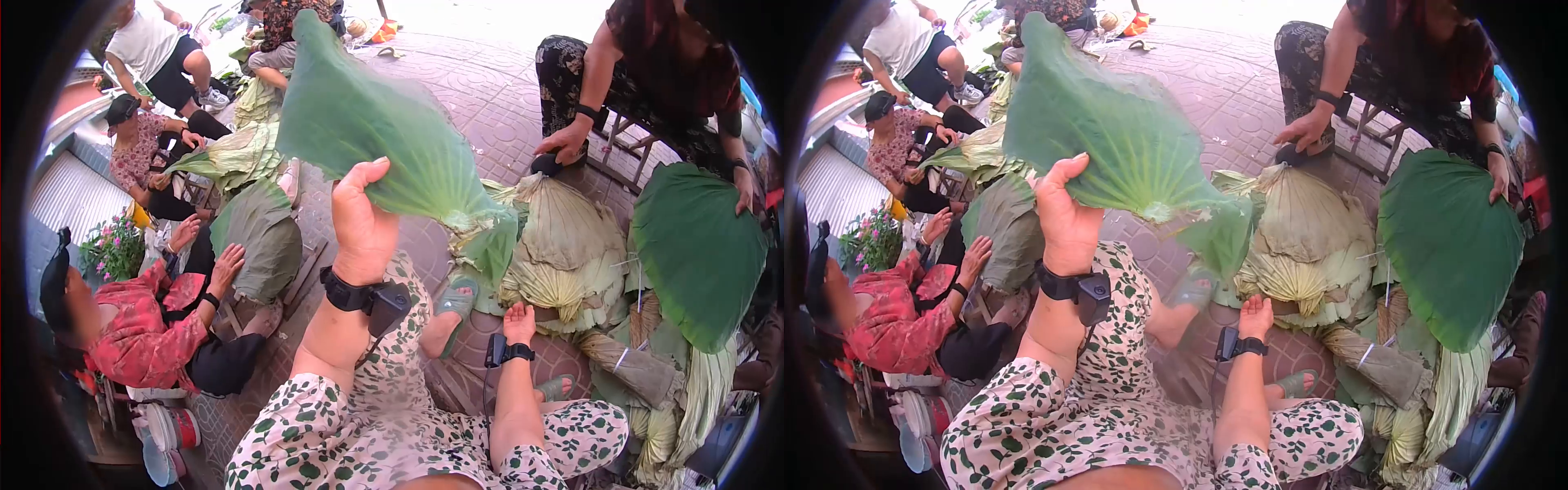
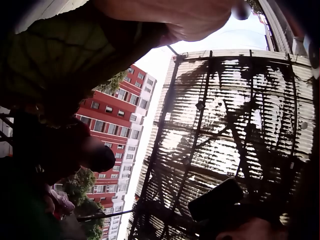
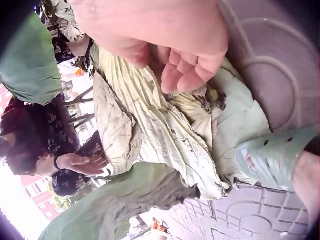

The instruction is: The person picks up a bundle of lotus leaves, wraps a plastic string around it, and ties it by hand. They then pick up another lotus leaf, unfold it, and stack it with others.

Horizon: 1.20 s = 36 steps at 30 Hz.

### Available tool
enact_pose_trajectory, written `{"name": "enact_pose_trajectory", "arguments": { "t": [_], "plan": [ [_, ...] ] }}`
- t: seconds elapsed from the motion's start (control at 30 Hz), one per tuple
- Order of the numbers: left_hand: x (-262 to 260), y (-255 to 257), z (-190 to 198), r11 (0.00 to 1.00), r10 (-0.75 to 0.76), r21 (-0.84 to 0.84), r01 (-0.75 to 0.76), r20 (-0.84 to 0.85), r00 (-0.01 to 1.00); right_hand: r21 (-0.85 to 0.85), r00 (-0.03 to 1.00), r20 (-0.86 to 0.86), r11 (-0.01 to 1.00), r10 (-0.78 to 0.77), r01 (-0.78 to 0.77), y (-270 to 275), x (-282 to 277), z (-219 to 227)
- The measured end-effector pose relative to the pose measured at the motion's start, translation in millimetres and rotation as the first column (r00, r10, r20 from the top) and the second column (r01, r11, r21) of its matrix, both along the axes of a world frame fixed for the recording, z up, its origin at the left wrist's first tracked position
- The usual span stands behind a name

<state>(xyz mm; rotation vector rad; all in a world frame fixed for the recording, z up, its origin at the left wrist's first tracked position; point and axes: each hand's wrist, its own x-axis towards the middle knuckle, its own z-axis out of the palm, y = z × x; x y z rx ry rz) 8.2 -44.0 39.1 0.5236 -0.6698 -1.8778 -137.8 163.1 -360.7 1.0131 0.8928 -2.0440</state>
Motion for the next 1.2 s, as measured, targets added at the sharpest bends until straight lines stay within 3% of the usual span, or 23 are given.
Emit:
{"name": "enact_pose_trajectory", "arguments": {
  "t": [0.03,0.1,0.17,0.23,0.27,0.3,0.33,0.37,0.4,0.47,0.5,0.53,0.57,0.6,0.7,0.77,0.8,0.9,1.0,1.07,1.13,1.17,1.2],
  "plan": [
    [1.1,-1.2,-1.8,1.000,0.014,-0.009,-0.014,-0.011,1.000,-0.009,1.000,-0.011,1.000,0.014,-0.014,-6.6,2.2,-5.9],
    [3.8,-4.5,-7.1,0.999,-0.040,0.030,0.042,-0.043,0.998,-0.114,0.972,0.052,0.969,0.228,-0.221,-12.6,10.5,-13.5],
    [4.9,-3.3,-3.0,0.998,-0.063,0.023,0.065,-0.093,0.994,-0.198,0.931,-0.059,0.910,0.361,-0.366,-29.8,22.6,29.0],
    [4.6,-3.4,-2.2,0.994,-0.096,0.041,0.101,-0.127,0.987,-0.169,0.785,-0.352,0.790,0.510,-0.589,-43.1,45.3,82.4],
    [5.3,-2.3,-1.8,0.993,-0.107,0.032,0.113,-0.161,0.981,-0.045,0.658,-0.464,0.726,0.593,-0.686,-52.7,53.5,100.4],
    [5.3,-2.6,-0.8,0.992,-0.120,0.019,0.126,-0.196,0.973,-0.083,0.582,-0.575,0.667,0.575,-0.741,-51.9,64.4,118.2],
    [5.2,-3.7,-0.8,0.989,-0.140,0.023,0.148,-0.204,0.969,0.445,-0.138,-0.867,0.619,0.479,-0.647,-53.2,66.9,105.4],
    [4.3,-5.5,-3.0,0.982,-0.187,-0.022,0.188,-0.255,0.949,0.032,0.347,-0.710,0.520,0.613,-0.853,-52.8,72.8,158.4],
    [2.4,-6.0,-4.6,0.972,-0.233,-0.067,0.224,-0.304,0.924,0.039,0.359,-0.707,0.541,0.609,-0.840,-50.2,71.9,184.2],
    [-3.9,-7.9,-8.3,0.970,-0.240,-0.032,0.242,-0.324,0.915,-0.484,0.635,-0.608,0.412,0.476,-0.772,-47.8,67.3,213.7],
    [-7.4,-8.8,-8.4,0.972,-0.224,-0.007,0.236,-0.339,0.914,-0.479,0.641,-0.610,0.427,0.466,-0.767,-45.8,58.2,224.5],
    [-9.6,-9.0,-7.9,0.968,-0.238,-0.004,0.252,-0.345,0.908,-0.690,0.812,-0.543,0.438,0.214,-0.577,-39.8,45.6,233.0],
    [-11.3,-7.5,-8.6,0.957,-0.276,-0.009,0.290,-0.337,0.900,-0.857,0.915,-0.400,0.373,-0.045,-0.356,-30.7,35.2,240.1],
    [-12.6,-5.0,-10.2,0.945,-0.314,-0.013,0.328,-0.327,0.891,-0.777,0.859,-0.511,0.444,-0.033,-0.445,-20.5,26.9,245.0],
    [-22.2,-2.1,-17.2,0.920,-0.371,0.009,0.391,-0.297,0.880,-0.706,0.795,-0.607,0.476,-0.024,-0.525,-1.8,21.0,249.8],
    [-28.1,2.3,-18.5,0.908,-0.395,0.022,0.419,-0.293,0.871,-0.815,0.852,-0.510,0.385,-0.120,-0.433,-2.1,24.5,251.7],
    [-28.7,5.7,-18.3,0.902,-0.403,0.038,0.429,-0.277,0.872,-0.812,0.848,-0.515,0.393,-0.129,-0.433,-0.8,22.5,252.5],
    [-28.3,7.2,-21.2,0.890,-0.435,0.041,0.454,-0.222,0.873,-0.838,0.913,-0.375,0.481,-0.161,-0.260,0.6,18.0,250.1],
    [-26.5,15.0,-21.9,0.893,-0.442,0.025,0.450,-0.142,0.886,-0.617,0.914,-0.372,0.779,-0.159,-0.116,9.8,9.6,254.6],
    [-29.9,16.8,-20.2,0.897,-0.436,0.018,0.441,-0.115,0.892,-0.656,0.900,-0.370,0.751,-0.233,-0.075,10.5,10.7,265.4],
    [-29.6,17.9,-22.0,0.920,-0.391,-0.037,0.390,-0.088,0.916,-0.347,0.701,-0.672,0.938,-0.240,-0.011,6.5,19.2,276.8],
    [-30.0,19.4,-22.7,0.918,-0.396,-0.034,0.394,-0.083,0.915,-0.246,0.613,-0.760,0.969,-0.214,0.032,3.6,21.2,276.3],
    [-30.5,21.7,-23.2,0.930,-0.365,-0.074,0.361,-0.058,0.929,-0.247,0.616,-0.758,0.968,-0.216,0.036,2.6,24.5,276.8]
  ]
}}
